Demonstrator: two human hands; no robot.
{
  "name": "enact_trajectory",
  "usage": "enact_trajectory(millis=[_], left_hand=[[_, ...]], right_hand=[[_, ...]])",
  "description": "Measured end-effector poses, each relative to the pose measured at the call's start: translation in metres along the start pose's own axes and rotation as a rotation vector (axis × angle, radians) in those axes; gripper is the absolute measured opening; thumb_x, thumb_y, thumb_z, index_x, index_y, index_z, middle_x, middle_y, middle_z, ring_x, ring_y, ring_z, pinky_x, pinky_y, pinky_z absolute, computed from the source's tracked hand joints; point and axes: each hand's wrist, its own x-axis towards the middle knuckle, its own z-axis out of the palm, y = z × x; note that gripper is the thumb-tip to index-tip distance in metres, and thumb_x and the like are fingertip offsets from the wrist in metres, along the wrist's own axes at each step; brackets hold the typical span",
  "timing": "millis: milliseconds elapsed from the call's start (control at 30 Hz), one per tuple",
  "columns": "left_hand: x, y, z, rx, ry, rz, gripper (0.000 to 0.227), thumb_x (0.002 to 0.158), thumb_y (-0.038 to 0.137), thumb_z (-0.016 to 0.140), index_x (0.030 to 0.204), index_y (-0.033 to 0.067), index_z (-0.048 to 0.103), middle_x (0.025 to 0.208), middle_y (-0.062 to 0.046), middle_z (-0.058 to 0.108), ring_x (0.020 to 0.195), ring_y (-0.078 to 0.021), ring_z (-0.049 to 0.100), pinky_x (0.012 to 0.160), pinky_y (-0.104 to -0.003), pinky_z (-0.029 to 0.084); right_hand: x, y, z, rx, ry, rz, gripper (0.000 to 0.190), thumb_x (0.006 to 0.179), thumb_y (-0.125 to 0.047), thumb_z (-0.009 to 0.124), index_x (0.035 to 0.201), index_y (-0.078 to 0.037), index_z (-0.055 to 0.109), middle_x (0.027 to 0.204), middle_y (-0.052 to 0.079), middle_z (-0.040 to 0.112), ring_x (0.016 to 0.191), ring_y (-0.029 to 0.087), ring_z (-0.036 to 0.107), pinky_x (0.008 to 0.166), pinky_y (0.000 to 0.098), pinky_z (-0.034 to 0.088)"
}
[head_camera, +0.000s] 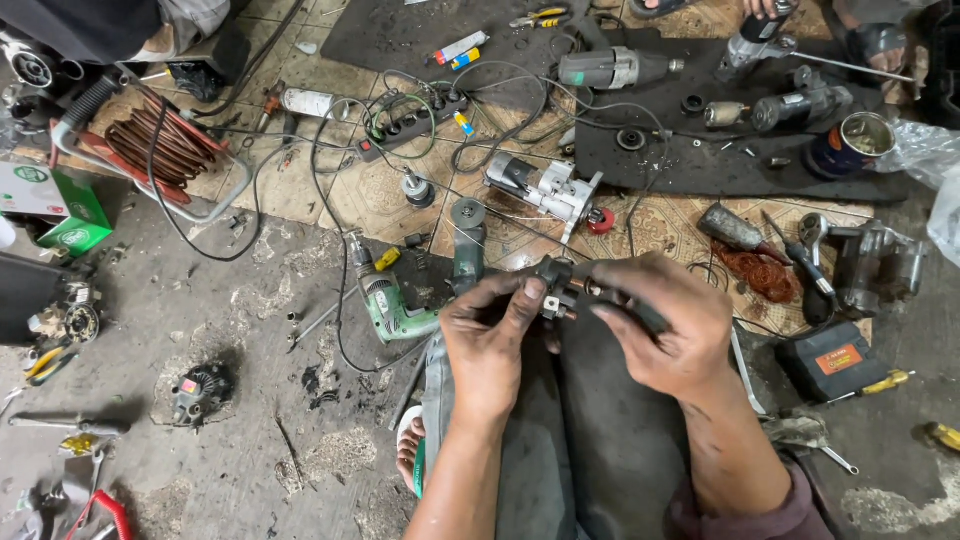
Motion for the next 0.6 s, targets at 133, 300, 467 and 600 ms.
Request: enact_trajectory(millis=[133,300,467,600], left_hand=[[-0.001,0.003,0.002,0.006,-0.064,0.097,0.012,0.088,-0.005,0.076,0.091,-0.0157,0.07,0.066,-0.029,0.067,0.044,-0.0293,0.067,0.035,-0.037,0.058],[0.0,-0.006,-0.001,0.026,-0.064,0.126,0.014,0.088,-0.005,0.076,0.091,-0.0169,0.07,0.07,-0.029,0.069,0.048,-0.0256,0.067,0.036,-0.036,0.059],[0.001,-0.008,-0.003,-0.016,-0.048,0.132,0.012,0.087,-0.008,0.076,0.091,-0.0174,0.07,0.071,-0.03,0.069,0.048,-0.0267,0.067,0.035,-0.037,0.058],[0.006,-0.014,-0.01,0.042,-0.078,0.186,0.013,0.087,-0.007,0.076,0.092,-0.0168,0.069,0.073,-0.032,0.069,0.049,-0.029,0.069,0.037,-0.037,0.06]], right_hand=[[-0.031,0.011,0.004,0.07,-0.015,0.368,0.028,0.101,-0.015,0.062,0.077,-0.005,0.071,0.051,0.004,0.056,0.042,0.015,0.046,0.042,0.0285,0.04],[-0.005,-0.01,0.01,-0.015,0.024,0.331,0.01,0.094,-0.004,0.071,0.085,0.0,0.072,0.061,0.012,0.065,0.045,0.02,0.056,0.045,0.0294,0.041],[-0.01,-0.007,0.008,-0.042,0.039,0.217,0.008,0.09,0.001,0.075,0.097,0.005,0.074,0.075,0.016,0.072,0.055,0.024,0.065,0.05,0.0319,0.048],[-0.017,-0.005,0.012,0.306,0.059,0.575,0.016,0.096,-0.006,0.063,0.083,0.0,0.07,0.055,0.008,0.059,0.046,0.009,0.051,0.041,0.0229,0.044]])
